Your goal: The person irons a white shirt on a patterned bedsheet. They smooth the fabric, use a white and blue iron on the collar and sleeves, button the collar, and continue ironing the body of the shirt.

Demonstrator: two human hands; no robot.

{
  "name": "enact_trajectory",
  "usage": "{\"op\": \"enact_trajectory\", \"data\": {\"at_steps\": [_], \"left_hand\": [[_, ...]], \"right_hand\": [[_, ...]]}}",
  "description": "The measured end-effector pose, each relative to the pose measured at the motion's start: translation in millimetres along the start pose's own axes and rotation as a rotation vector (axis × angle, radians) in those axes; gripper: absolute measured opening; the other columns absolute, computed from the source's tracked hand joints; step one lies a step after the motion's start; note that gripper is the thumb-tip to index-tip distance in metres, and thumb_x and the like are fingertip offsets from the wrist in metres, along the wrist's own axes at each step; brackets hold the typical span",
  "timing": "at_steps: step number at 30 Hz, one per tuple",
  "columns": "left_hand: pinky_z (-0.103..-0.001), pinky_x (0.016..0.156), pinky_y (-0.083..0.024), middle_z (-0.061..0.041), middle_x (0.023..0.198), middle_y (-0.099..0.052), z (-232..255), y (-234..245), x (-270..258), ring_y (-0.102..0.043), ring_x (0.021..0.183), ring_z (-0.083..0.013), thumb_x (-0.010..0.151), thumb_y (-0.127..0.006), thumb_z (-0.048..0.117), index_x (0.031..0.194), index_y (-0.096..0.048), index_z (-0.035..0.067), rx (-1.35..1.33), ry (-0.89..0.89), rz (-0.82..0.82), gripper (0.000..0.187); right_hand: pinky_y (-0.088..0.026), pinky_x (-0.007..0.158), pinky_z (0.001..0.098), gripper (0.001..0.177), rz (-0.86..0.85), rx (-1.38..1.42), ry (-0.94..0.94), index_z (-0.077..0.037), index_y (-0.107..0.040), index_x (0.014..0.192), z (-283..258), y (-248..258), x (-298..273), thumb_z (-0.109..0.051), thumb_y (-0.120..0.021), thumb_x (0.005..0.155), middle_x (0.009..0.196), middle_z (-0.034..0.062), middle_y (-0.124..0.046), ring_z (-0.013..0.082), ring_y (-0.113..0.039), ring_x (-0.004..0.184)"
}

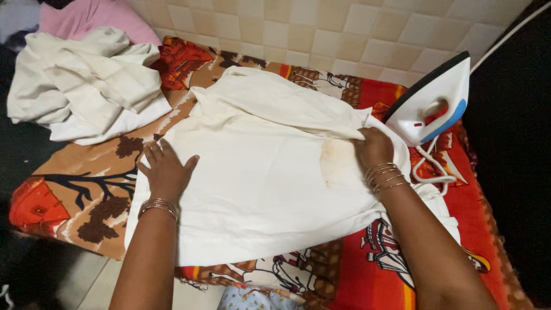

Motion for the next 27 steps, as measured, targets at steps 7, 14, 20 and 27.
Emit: {"op": "enact_trajectory", "data": {"at_steps": [7, 14, 20, 27], "left_hand": [[-0.059, 0.12, -0.028, -0.014, 0.113, -0.076, 0.2, 7.1, 2.5, -0.06, 0.124, -0.0349, 0.091, -0.073, 0.032, 0.119, -0.073, 0.007, -0.141, -0.081, 0.059, 0.037], [-0.028, 0.069, -0.044, -0.005, 0.09, -0.063, -54.8, 35.3, -8.5, -0.055, 0.078, -0.0142, 0.094, -0.067, 0.007, 0.098, -0.066, 0.003, -1.167, -0.05, 0.524, 0.006], [-0.032, 0.076, -0.048, -0.002, 0.089, -0.062, -118.3, 56.3, -45.9, -0.049, 0.079, -0.0175, 0.099, -0.064, 0.014, 0.095, -0.06, 0.001, -1.057, 0.363, 0.88, 0.014], [-0.052, 0.117, -0.035, -0.02, 0.136, -0.06, 84.4, 53.3, 13.1, -0.049, 0.134, -0.0368, 0.078, -0.084, 0.034, 0.132, -0.06, 0.005, -0.413, -0.218, 0.368, 0.066]], "right_hand": [[-0.052, 0.088, 0.0297, 0.025, 0.324, 0.535, 0.126, -0.004, -0.077, 0.112, -23.7, 78.4, -36.0, 0.003, -0.069, 0.09, 0.103, 0.0101, -0.065, 0.0202, -0.065, 0.097], [-0.055, 0.087, 0.024, 0.027, -0.76, 0.488, -0.074, -0.007, -0.082, 0.109, -17.8, 48.8, -106.6, -0.014, -0.082, 0.083, 0.106, -0.0041, -0.078, 0.0075, -0.069, 0.099], [-0.057, 0.081, 0.0371, 0.04, -0.425, 0.904, -0.512, -0.004, -0.079, 0.12, 39.7, 51.3, -95.4, -0.029, -0.069, 0.091, 0.106, 0.0174, -0.079, 0.0243, -0.069, 0.092], [-0.053, 0.09, 0.0341, 0.041, -0.254, 0.278, 0.337, -0.004, -0.074, 0.116, 25.1, -16.6, -80.4, -0.02, -0.081, 0.079, 0.115, 0.0151, -0.073, 0.0255, -0.067, 0.104]]}}
Point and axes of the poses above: each hand's wrist, its own x-axis towards the middle knuckle, its own y-axis out of the back of the hand, z = x × y, the point moved 9 cm from there along x, towards the middle knuckle
